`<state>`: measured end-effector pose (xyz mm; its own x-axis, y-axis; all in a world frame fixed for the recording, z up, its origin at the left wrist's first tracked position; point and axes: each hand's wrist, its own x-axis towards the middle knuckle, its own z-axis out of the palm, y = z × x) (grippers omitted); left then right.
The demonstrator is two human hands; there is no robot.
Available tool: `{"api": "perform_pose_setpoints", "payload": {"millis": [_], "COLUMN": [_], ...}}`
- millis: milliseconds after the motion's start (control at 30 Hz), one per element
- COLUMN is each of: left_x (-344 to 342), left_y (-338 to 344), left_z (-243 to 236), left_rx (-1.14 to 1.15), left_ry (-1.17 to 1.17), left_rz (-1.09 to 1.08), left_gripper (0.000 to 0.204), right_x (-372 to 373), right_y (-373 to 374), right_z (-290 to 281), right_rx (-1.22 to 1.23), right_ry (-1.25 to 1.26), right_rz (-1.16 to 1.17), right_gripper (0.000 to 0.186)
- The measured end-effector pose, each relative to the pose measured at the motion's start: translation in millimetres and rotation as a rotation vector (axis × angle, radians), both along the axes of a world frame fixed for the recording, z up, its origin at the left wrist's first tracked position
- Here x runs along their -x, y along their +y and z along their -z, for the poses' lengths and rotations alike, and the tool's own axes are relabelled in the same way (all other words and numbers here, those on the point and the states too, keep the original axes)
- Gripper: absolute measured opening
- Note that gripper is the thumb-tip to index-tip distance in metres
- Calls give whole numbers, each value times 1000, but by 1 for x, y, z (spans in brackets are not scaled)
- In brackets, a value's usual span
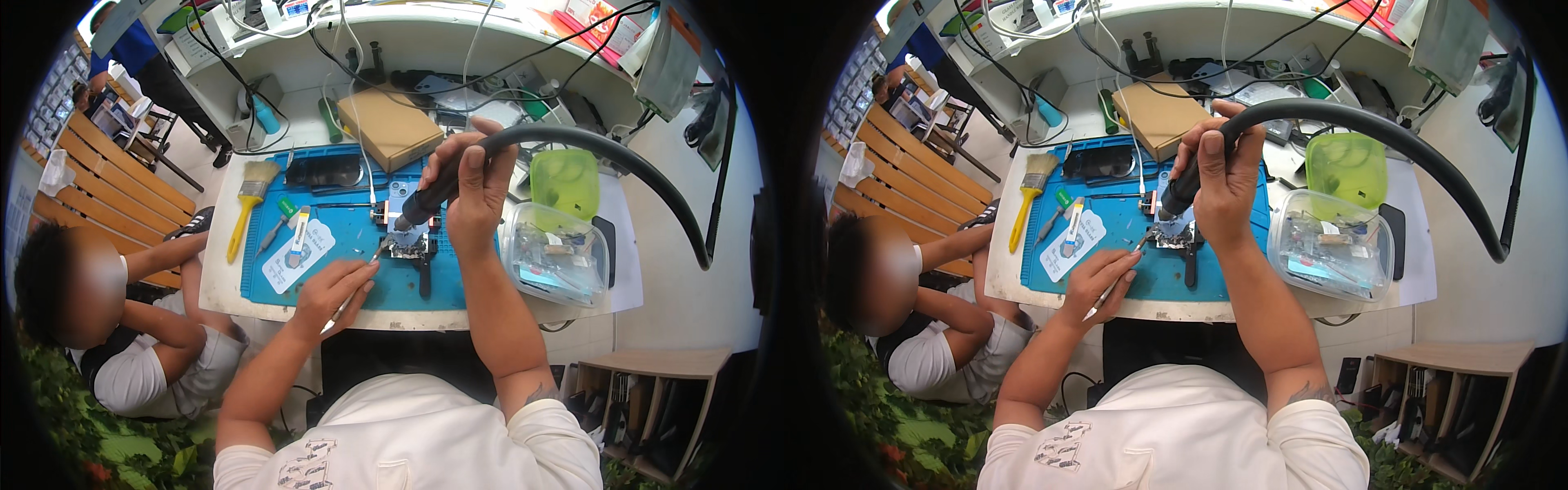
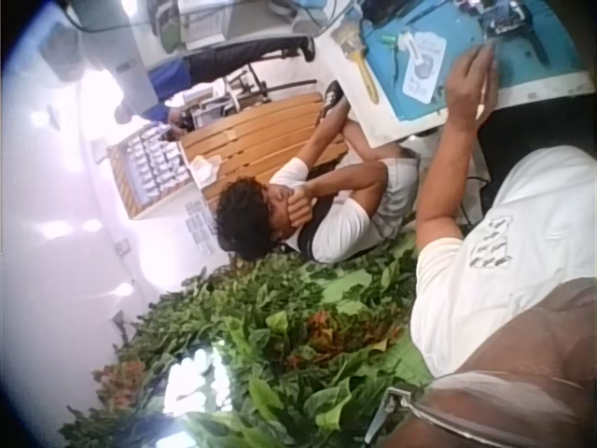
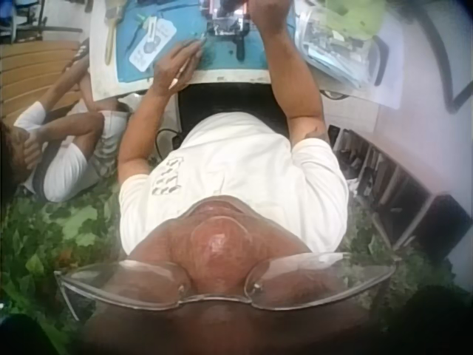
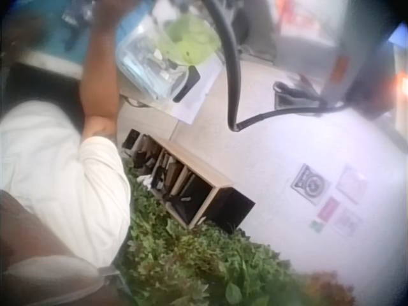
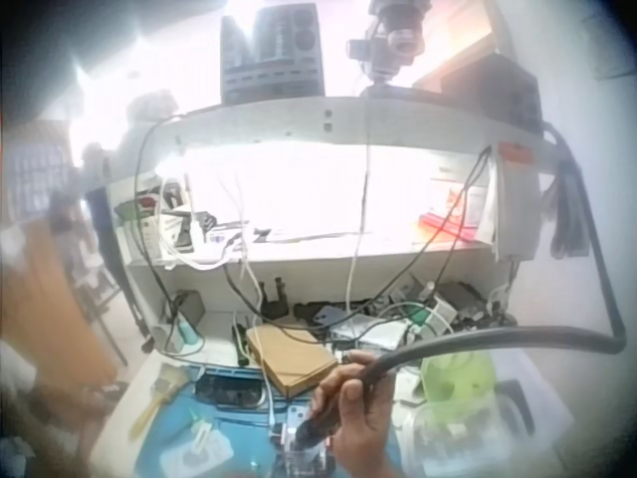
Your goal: The person retrieves small electronic components from a container, handles an identification card and a circuit board, and then uses a soldering iron and a heat gun to attach a component to the board on an anti-static mat.
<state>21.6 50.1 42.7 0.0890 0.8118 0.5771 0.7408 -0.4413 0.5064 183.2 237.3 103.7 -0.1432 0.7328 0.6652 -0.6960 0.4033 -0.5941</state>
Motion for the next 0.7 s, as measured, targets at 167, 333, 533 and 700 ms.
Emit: {"api": "perform_pose_setpoints", "payload": {"millis": [167,333,533,700], "left_x": [-6,-7,-3,-6], "left_y": [-4,0,2,-6], "left_z": [-1,-2,1,1], "left_rx": [15,-3,-63,15], "left_ry": [-31,0,136,-25], "left_rz": [-12,-33,9,-4], "left_gripper": [35,32,38,37], "right_x": [-2,0,-1,-12], "right_y": [1,0,0,-2], "right_z": [-2,0,-1,-10], "right_rx": [12,5,8,127], "right_ry": [15,7,28,47], "right_rz": [-10,-3,11,-78], "right_gripper": [41,41,41,40]}}
